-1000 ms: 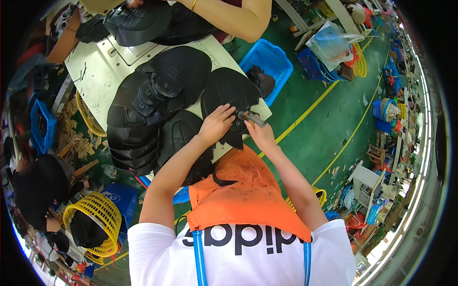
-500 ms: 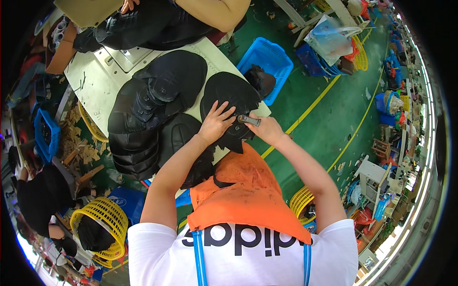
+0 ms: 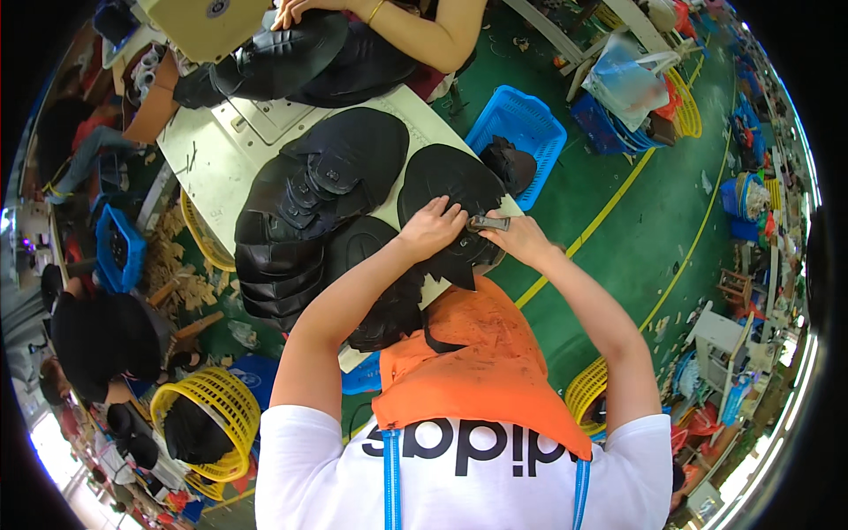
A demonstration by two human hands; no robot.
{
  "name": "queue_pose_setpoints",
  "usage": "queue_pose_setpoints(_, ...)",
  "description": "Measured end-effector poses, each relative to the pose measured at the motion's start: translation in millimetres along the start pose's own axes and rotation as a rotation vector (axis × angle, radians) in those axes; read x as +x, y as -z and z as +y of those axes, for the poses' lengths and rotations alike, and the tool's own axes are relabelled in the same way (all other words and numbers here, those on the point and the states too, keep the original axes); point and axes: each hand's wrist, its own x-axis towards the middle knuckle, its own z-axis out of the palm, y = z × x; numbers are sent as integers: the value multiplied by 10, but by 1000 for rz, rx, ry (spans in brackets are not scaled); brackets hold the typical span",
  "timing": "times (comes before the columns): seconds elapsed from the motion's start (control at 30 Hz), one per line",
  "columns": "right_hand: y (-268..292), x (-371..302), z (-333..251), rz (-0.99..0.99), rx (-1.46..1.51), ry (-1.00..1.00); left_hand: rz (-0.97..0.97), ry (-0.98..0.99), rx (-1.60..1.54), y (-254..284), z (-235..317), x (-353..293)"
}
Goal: The person is preparing shoe components by hammering and aligning pieces on a workbench in a factory.
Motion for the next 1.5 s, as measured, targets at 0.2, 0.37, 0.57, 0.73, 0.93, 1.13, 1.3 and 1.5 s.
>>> queue_pose_setpoints(0.2,-172,-485,-266,222,355,-263,-231,-22,27,379,37,343)
queue_pose_setpoints(0.37,-331,-582,-350,231,493,-353,115,59,-188,1114,-540,434)
queue_pose_setpoints(0.57,-422,-487,-285,224,341,-299,-53,312,135,1108,-1078,-274)
queue_pose_setpoints(0.73,-361,-431,-296,179,305,-310,-83,202,-148,425,329,-245)
queue_pose_setpoints(0.93,-445,-509,-363,201,303,-233,-13,255,-216,-153,446,-424)
queue_pose_setpoints(1.13,-403,-404,-582,135,262,-366,65,225,-219,-212,474,-460)
queue_pose_setpoints(1.3,-501,-330,-871,150,296,-570,93,252,-251,-190,516,-434)
queue_pose_setpoints(1.5,-230,-212,-904,-12,-53,-354,-25,209,-211,-82,470,-416)
